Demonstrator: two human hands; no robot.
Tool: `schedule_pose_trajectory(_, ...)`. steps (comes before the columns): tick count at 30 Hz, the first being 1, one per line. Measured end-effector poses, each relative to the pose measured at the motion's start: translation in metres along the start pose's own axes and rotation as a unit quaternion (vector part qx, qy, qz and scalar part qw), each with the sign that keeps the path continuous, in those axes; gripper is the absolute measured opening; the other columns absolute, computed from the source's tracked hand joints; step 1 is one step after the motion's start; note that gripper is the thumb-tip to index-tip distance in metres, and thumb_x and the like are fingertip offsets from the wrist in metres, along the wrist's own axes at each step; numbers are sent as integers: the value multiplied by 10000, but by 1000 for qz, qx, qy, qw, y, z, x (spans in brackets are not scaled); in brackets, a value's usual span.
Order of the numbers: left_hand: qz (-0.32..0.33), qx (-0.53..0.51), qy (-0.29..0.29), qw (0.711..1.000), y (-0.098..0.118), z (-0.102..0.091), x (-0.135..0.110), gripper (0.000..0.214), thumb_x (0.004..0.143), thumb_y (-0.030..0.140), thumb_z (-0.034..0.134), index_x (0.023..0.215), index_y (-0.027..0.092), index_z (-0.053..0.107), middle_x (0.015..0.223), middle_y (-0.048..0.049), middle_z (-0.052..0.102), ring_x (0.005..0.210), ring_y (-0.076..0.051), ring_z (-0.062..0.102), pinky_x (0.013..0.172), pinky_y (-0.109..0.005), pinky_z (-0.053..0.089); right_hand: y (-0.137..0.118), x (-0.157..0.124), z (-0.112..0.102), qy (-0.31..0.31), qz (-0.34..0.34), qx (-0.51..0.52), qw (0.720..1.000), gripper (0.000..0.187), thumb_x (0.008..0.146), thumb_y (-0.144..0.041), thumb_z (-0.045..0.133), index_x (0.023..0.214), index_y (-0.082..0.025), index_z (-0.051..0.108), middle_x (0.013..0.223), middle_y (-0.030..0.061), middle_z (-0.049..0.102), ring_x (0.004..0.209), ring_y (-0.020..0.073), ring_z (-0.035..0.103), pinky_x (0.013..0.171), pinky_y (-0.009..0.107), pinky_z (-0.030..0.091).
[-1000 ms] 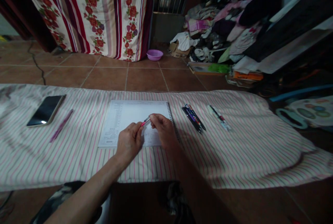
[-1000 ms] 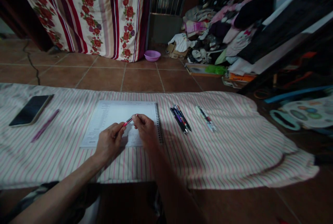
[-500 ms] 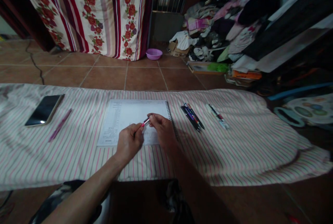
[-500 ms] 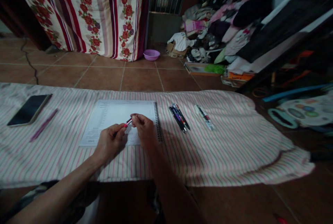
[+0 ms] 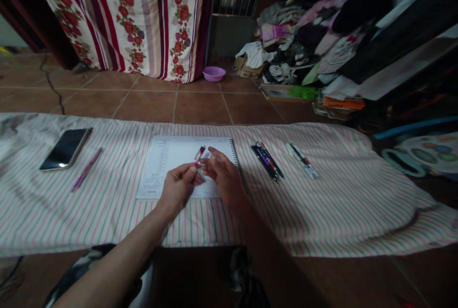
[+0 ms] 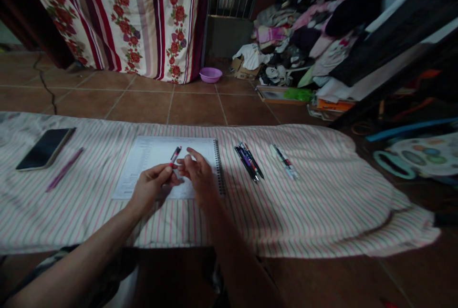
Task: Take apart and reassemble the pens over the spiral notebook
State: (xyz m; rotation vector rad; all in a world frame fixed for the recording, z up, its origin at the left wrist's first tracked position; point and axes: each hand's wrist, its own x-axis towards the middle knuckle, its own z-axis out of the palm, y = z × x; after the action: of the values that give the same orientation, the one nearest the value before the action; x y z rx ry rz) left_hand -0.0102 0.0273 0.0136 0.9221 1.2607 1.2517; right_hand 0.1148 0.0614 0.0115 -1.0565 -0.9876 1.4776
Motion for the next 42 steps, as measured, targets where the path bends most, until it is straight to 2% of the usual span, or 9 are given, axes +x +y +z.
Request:
schedule_pose_trajectory(3, -98, -259, 49, 960, 14, -4, 8, 160, 850, 125, 467, 867, 88, 621, 766, -69, 660, 703, -143, 657, 709, -264, 529, -1, -2, 0, -2, 10, -25, 1000, 441, 715, -509, 618, 986, -161, 631, 854, 73, 685, 704, 138, 613, 632, 265, 484)
schedule_pose_trajectory(6, -116, -374, 81, 917, 23, -10, 13, 190, 877, 90, 410, 853, 87, 599, 861, -101, 672, 854, -187, 670, 734, -268, 546, 1, -4, 1, 7, 13, -72, 997, 342, 723, -465, 619, 840, -145, 656, 771, 62, 682, 639, 121, 593, 577, 247, 460)
schedule_pose_trajectory(11, -94, -443, 75, 889, 25, -14, 12, 189, 893, 87, 394, 791, 125, 549, 1037, -148, 651, 1035, -224, 614, 824, -318, 528, 3, -9, 9, -62, 20, -87, 994, 249, 739, -393, 608, 815, -158, 644, 710, 42, 682, 574, 114, 581, 535, 246, 449)
schedule_pose_trajectory(20, -55, -446, 22, 893, 19, -14, 8, 89, 874, 135, 479, 820, 162, 545, 1147, -90, 623, 1094, -216, 578, 905, -345, 486, 8, -14, 19, -106, 4, -5, 994, 274, 681, -312, 681, 925, -195, 638, 802, 10, 687, 680, 120, 607, 634, 262, 476)
schedule_pose_trajectory(28, -65, -339, 28, 938, 22, -20, 6, 194, 710, 0, 529, 810, 105, 657, 850, -64, 696, 752, -120, 651, 792, -238, 512, 5, -1, 4, 24, -5, -3, 1000, 240, 661, -343, 691, 851, -197, 679, 700, 0, 661, 644, 113, 576, 621, 251, 459)
schedule_pose_trajectory(32, -64, -293, -71, 951, 30, -34, 2, 357, 586, -9, 506, 885, 69, 685, 903, -118, 708, 874, -199, 655, 926, -339, 452, -2, 6, -14, 19, -12, -31, 999, 234, 662, -338, 686, 858, -210, 693, 689, -10, 634, 651, 111, 558, 635, 249, 444)
schedule_pose_trajectory(35, -36, -229, -132, 964, 35, -47, 0, 267, 673, 144, 535, 870, 66, 698, 979, -148, 694, 1003, -285, 608, 955, -429, 413, -10, 7, -23, -12, -32, -92, 995, 193, 668, -309, 668, 826, -203, 698, 640, -19, 602, 616, 109, 530, 618, 248, 425)
schedule_pose_trajectory(39, -40, 7, -130, 991, 29, -57, 1, 345, 734, 296, 627, 1023, 111, 661, 919, -109, 703, 854, -225, 633, 829, -362, 459, -10, 4, -23, -40, -56, -176, 982, 161, 679, -284, 634, 800, -199, 698, 602, -23, 580, 576, 111, 500, 564, 244, 393)
schedule_pose_trajectory(42, 35, 237, -118, 964, 19, -54, 1, 352, 733, 368, 642, 1008, 149, 663, 825, -57, 680, 702, -166, 597, 650, -278, 454, -1, 0, -15, -70, -71, -192, 976, 157, 684, -277, 624, 801, -205, 699, 613, -22, 592, 559, 106, 491, 535, 236, 377)
